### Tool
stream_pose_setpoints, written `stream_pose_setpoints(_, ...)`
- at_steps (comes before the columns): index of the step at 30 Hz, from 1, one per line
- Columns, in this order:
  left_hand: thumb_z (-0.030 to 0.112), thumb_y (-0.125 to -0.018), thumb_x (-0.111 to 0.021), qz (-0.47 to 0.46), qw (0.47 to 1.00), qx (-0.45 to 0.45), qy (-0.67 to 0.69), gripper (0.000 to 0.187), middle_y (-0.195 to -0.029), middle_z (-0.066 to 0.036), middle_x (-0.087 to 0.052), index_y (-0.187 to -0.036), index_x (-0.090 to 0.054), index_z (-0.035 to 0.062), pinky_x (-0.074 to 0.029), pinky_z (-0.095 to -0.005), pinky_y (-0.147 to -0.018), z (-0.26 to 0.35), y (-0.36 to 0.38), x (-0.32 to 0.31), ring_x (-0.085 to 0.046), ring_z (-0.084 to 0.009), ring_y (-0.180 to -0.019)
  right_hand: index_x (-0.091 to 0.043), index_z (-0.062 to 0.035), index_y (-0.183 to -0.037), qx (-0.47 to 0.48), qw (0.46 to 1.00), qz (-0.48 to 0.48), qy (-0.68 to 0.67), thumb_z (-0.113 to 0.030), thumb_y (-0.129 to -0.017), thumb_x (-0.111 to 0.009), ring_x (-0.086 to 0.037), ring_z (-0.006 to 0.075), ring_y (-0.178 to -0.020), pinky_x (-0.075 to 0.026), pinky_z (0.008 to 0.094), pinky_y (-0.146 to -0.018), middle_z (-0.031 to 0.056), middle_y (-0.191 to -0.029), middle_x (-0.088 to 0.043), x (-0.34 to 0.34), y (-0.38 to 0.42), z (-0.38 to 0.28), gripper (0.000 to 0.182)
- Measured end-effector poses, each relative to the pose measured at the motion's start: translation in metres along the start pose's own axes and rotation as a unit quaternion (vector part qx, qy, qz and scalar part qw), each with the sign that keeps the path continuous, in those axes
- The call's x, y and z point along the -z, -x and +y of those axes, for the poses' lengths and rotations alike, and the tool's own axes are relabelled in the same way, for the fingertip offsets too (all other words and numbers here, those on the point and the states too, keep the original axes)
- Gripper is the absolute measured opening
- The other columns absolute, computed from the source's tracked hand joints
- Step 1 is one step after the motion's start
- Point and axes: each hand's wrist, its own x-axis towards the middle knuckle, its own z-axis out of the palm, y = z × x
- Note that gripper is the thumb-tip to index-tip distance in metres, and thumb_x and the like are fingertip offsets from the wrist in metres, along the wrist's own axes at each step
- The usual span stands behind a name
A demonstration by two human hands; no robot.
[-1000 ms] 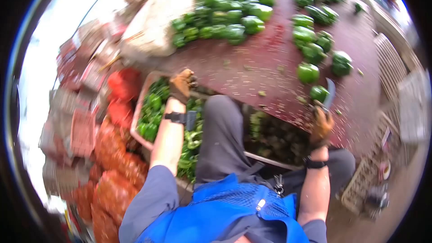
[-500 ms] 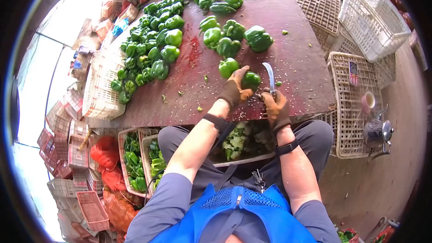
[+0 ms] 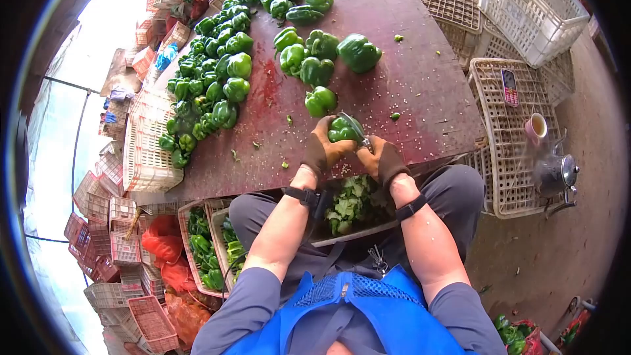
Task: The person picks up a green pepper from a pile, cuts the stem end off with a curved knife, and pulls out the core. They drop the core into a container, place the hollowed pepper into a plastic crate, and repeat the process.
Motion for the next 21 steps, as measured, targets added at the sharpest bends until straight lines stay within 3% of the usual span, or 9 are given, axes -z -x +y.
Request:
stream_pose_setpoints(4,0.025,-0.064,-0.082,0.055,0.998,0.015,0.008,0.068,-0.11,-0.019,-0.069,-0.121,-0.058,-0.0031,-0.056,-0.0351,-0.084,-0.005,0.008,-0.005,-0.068,-0.024,-0.097,-0.065,-0.0026,-0.112,-0.026,0.999,-0.035,0.018,-0.032,-0.084,-0.058,-0.067,0.0393,-0.096,-0.052,0.0435,-0.082,0.0255,-0.099,-0.068,0.0,-0.003,-0.002,0.041)
stream_pose_setpoints(7,0.026,-0.063,-0.083,0.074,0.997,0.006,0.023,0.068,-0.104,-0.018,-0.07,-0.12,-0.059,-0.0037,-0.056,-0.0343,-0.082,-0.008,0.007,-0.01,-0.069,-0.0234,-0.093,-0.065,-0.0023,-0.111,-0.01,0.995,0.012,0.1,-0.031,-0.084,-0.055,-0.066,0.042,-0.097,-0.051,0.0456,-0.082,0.0266,-0.099,-0.068,0.005,0.009,-0.018,0.04)
stream_pose_setpoints(10,0.025,-0.063,-0.082,0.079,0.996,0.022,0.046,0.066,-0.101,-0.017,-0.071,-0.119,-0.06,-0.0036,-0.057,-0.0338,-0.08,-0.006,0.008,-0.01,-0.069,-0.0233,-0.09,-0.063,0.002,-0.099,0.007,0.995,0.01,0.102,-0.028,-0.086,-0.056,-0.066,0.0298,-0.075,-0.05,0.0401,-0.069,0.0199,-0.081,-0.067,0.004,0.007,-0.008,0.033)
stream_pose_setpoints(13,0.023,-0.065,-0.083,0.084,0.996,0.015,0.034,0.064,-0.1,-0.016,-0.071,-0.118,-0.061,-0.005,-0.057,-0.0334,-0.077,-0.008,0.007,-0.01,-0.069,-0.0221,-0.088,-0.063,0.0019,-0.097,-0.041,0.995,-0.002,0.089,-0.027,-0.086,-0.057,-0.065,0.0297,-0.075,-0.05,0.0405,-0.069,0.0197,-0.08,-0.066,0.007,0.015,-0.009,0.031)
stream_pose_setpoints(16,0.018,-0.069,-0.08,0.093,0.981,0.063,0.156,0.058,-0.1,-0.015,-0.07,-0.118,-0.061,-0.0066,-0.057,-0.033,-0.075,-0.009,0.006,-0.004,-0.068,-0.0207,-0.087,-0.064,-0.0004,-0.103,-0.073,0.982,-0.034,0.171,-0.03,-0.083,-0.057,-0.067,0.04,-0.088,-0.051,0.0443,-0.078,0.0262,-0.089,-0.067,0.018,0.029,-0.014,0.037)
stream_pose_setpoints(19,0.012,-0.074,-0.076,0.074,0.945,0.064,0.313,0.05,-0.099,-0.013,-0.07,-0.117,-0.061,-0.0073,-0.057,-0.0319,-0.075,-0.011,0.006,0.006,-0.067,-0.0195,-0.085,-0.066,-0.0015,-0.101,0.002,1.0,-0.025,0.003,-0.027,-0.083,-0.06,-0.066,0.0259,-0.076,-0.051,0.0361,-0.071,0.0178,-0.08,-0.067,0.025,0.035,-0.005,0.032)
stream_pose_setpoints(20,0.007,-0.075,-0.073,0.078,0.943,0.08,0.314,0.046,-0.099,-0.012,-0.07,-0.117,-0.062,-0.0066,-0.056,-0.0314,-0.078,-0.013,0.009,0.011,-0.067,-0.0198,-0.084,-0.066,-0.0013,-0.104,-0.029,0.992,-0.038,-0.116,-0.022,-0.082,-0.069,-0.059,0.0134,-0.072,-0.05,0.0286,-0.067,0.0074,-0.079,-0.065,0.027,0.035,-0.003,0.03)
stream_pose_setpoints(21,0.008,-0.076,-0.072,0.021,0.937,0.064,0.344,0.044,-0.099,-0.011,-0.07,-0.116,-0.062,-0.0064,-0.055,-0.0313,-0.078,-0.006,0.016,0.018,-0.067,-0.0196,-0.084,-0.066,-0.0007,-0.106,-0.023,0.986,-0.03,-0.165,-0.021,-0.082,-0.072,-0.059,0.0125,-0.072,-0.05,0.028,-0.067,0.0058,-0.081,-0.065,0.024,0.033,-0.004,0.032)
